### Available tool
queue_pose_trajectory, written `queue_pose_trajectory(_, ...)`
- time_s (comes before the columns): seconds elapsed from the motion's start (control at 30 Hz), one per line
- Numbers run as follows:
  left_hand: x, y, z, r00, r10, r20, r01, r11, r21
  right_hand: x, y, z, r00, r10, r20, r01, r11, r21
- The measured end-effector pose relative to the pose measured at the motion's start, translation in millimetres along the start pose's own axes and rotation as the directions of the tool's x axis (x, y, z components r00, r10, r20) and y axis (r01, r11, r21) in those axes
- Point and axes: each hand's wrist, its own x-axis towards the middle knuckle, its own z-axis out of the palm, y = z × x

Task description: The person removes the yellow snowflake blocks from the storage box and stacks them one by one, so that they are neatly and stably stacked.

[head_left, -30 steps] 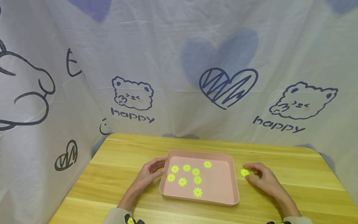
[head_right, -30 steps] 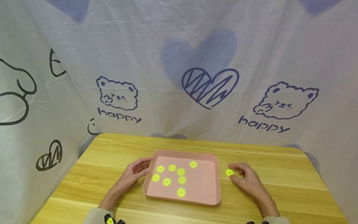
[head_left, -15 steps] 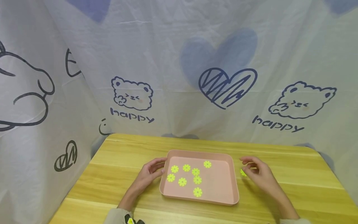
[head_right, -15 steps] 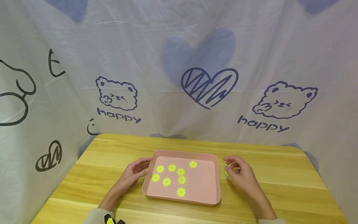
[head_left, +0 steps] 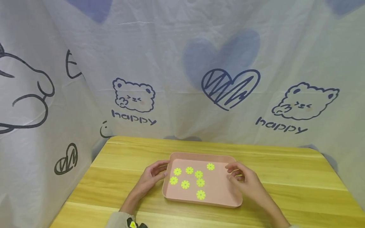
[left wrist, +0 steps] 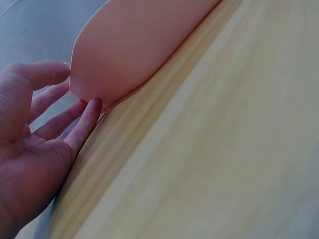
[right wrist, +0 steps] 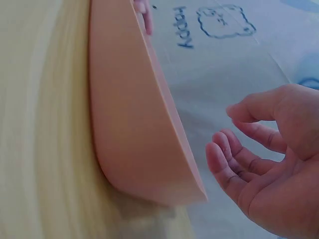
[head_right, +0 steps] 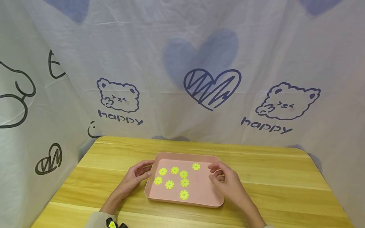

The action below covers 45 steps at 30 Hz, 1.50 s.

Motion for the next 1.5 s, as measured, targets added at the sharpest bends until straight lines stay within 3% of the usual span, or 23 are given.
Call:
queue_pose_trajectory(0.13,0.6,-0.5,-0.1,1.0,-0.001,-0.002,0.001,1.0,-0.002,-1.3,-2,19,0.997,-0.032,0.077,0.033,0.999,-0.014)
queue_pose_trajectory(0.33,0.2,-0.5,-0.5,1.0,0.0,-0.004,0.0,1.0,0.001,-1.4,1,43,0.974,-0.122,0.191,0.131,0.991,-0.036)
queue_pose_trajectory(0.63,-0.5,-2.3,-1.5,1.0,0.007,-0.001,-0.007,1.0,-0.007,2.9,5,64,0.932,-0.11,0.346,0.152,0.984,-0.097)
queue_pose_trajectory(1.2,-0.2,-2.1,-1.8,1.0,0.015,0.013,-0.015,1.0,-0.005,10.1,7,74,0.918,-0.083,0.387,0.17,0.966,-0.196)
queue_pose_trajectory(1.5,-0.8,-1.2,-1.8,0.999,0.027,0.022,-0.027,1.0,-0.01,10.4,5,73,0.916,-0.064,0.395,0.142,0.975,-0.171)
